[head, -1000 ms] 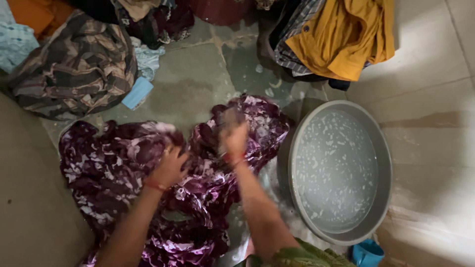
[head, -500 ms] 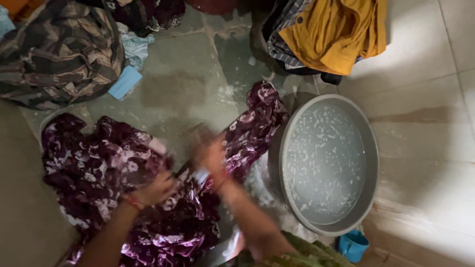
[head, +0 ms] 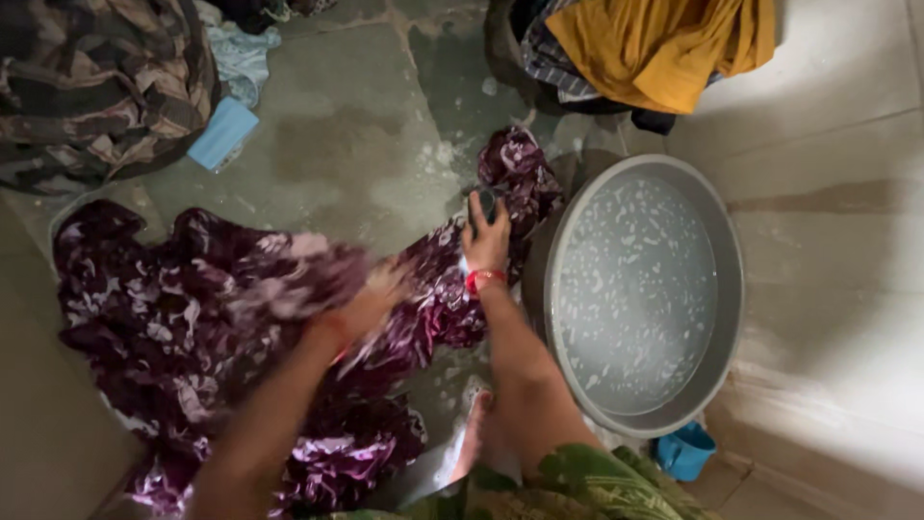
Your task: The person scrubs a large maroon floral garment on a wet tiled floor using a brush and soap. They repeatedly scrub different sections of the fabric, wring it out, and place it into a metal basin filled with soapy water.
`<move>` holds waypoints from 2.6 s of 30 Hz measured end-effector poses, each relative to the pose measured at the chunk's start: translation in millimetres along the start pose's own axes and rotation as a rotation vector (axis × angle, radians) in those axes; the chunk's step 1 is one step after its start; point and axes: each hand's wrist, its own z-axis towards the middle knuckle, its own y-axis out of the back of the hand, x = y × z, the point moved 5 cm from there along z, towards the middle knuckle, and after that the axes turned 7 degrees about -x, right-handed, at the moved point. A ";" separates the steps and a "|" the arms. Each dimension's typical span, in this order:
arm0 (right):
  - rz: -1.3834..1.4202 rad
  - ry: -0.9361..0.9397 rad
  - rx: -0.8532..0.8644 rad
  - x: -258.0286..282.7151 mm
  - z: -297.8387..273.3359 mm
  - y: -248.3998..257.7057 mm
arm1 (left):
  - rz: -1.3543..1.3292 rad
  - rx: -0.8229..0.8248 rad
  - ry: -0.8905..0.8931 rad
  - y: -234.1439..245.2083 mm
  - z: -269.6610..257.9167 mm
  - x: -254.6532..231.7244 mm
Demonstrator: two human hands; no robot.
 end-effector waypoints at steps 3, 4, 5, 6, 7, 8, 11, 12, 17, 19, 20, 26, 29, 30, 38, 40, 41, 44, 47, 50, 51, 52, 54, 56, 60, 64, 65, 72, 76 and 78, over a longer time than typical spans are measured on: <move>0.204 -0.149 0.082 0.1 -1.2 -22.9 | -0.169 0.196 0.261 -35.7 49.8 36.4; 0.352 -0.149 0.115 11.9 -14.4 -36.6 | -0.158 0.186 0.300 -34.0 42.1 56.5; 0.479 0.017 0.243 34.8 -43.1 -48.9 | -0.153 0.184 0.346 -29.2 25.7 73.6; 0.605 0.183 0.373 51.1 -64.9 -55.9 | -0.141 0.063 0.410 -3.2 -6.7 100.9; 0.770 -0.090 0.363 34.7 -62.1 -61.7 | -0.129 -0.047 0.469 37.7 -51.8 129.8; 0.925 -0.369 0.345 14.6 -54.8 -66.7 | -0.055 -0.057 0.570 68.6 -86.4 141.3; 0.191 -0.142 0.008 -29.1 -8.6 -22.0 | 0.290 -0.035 0.718 143.2 -124.5 137.6; 0.161 -0.101 -0.046 -28.3 -2.6 -19.2 | 0.341 0.053 0.606 143.2 -106.0 132.0; 0.071 -0.045 -0.161 -21.5 4.7 -7.6 | -0.043 -0.131 0.210 108.6 28.9 64.8; 0.011 -0.239 -0.037 -20.6 11.0 -15.1 | -0.011 -0.107 0.150 83.0 88.4 42.9; -0.019 -0.335 0.022 -18.6 11.7 -18.7 | 0.012 0.002 0.223 73.6 96.3 38.8; 0.335 -0.114 0.304 53.5 -27.6 -48.4 | 0.258 0.163 0.486 111.9 4.1 85.3; 0.831 -0.641 0.048 -16.0 -1.8 -31.3 | 0.468 0.183 0.646 160.3 -49.2 109.1; 0.429 -0.368 -0.041 -37.5 8.2 -8.8 | 0.496 0.129 0.646 168.4 -53.5 104.9; -0.077 -0.170 -0.151 -54.0 1.7 -6.9 | 0.233 -0.139 0.232 102.1 104.7 41.8; -0.017 -0.262 -0.123 -22.8 17.2 -3.7 | 0.051 0.074 0.369 76.6 119.7 46.9; 0.532 -0.516 -0.098 -2.8 8.8 -18.0 | -0.043 0.195 0.432 65.8 116.2 50.8; 0.139 0.290 0.172 95.9 -26.7 -38.3 | 0.079 0.547 0.562 71.2 57.7 78.3; 0.257 0.011 0.156 41.0 -5.7 -35.9 | 0.286 0.371 0.856 170.8 -40.7 115.8; 0.103 -0.116 -0.127 -20.9 8.1 -13.5 | 0.407 0.495 0.795 195.0 -42.6 110.3; 0.027 -0.138 -0.164 -33.0 8.6 -10.3 | 0.412 0.502 0.750 187.4 -29.5 103.5; 0.032 -0.137 -0.169 -35.9 7.0 -12.4 | 0.418 0.508 0.704 177.8 -15.7 96.8; 0.045 -0.124 -0.185 -31.8 9.7 -12.9 | 0.299 0.397 0.419 142.3 38.8 83.5; 0.015 -0.241 -0.083 -28.0 11.2 -14.5 | 0.114 0.204 0.293 103.7 84.2 58.1; 0.357 -0.220 0.005 29.6 -6.3 -52.8 | 0.133 0.384 0.437 67.5 77.6 55.8; -0.035 0.267 0.158 17.8 -40.3 -50.1 | 0.435 0.599 0.571 153.1 -15.1 97.8; 0.542 -0.240 0.054 -23.0 -28.9 -45.7 | 0.496 0.446 0.627 186.7 -28.7 95.9; -0.098 -0.083 -0.213 -68.0 -20.9 -6.4 | 0.346 0.021 0.282 168.0 57.8 59.4; 0.051 -0.531 0.041 -34.9 2.6 -17.1 | 0.180 0.274 0.293 109.9 99.3 24.9; 0.259 -0.363 0.218 42.2 -19.1 -52.4 | 0.190 0.603 0.396 98.7 80.7 30.2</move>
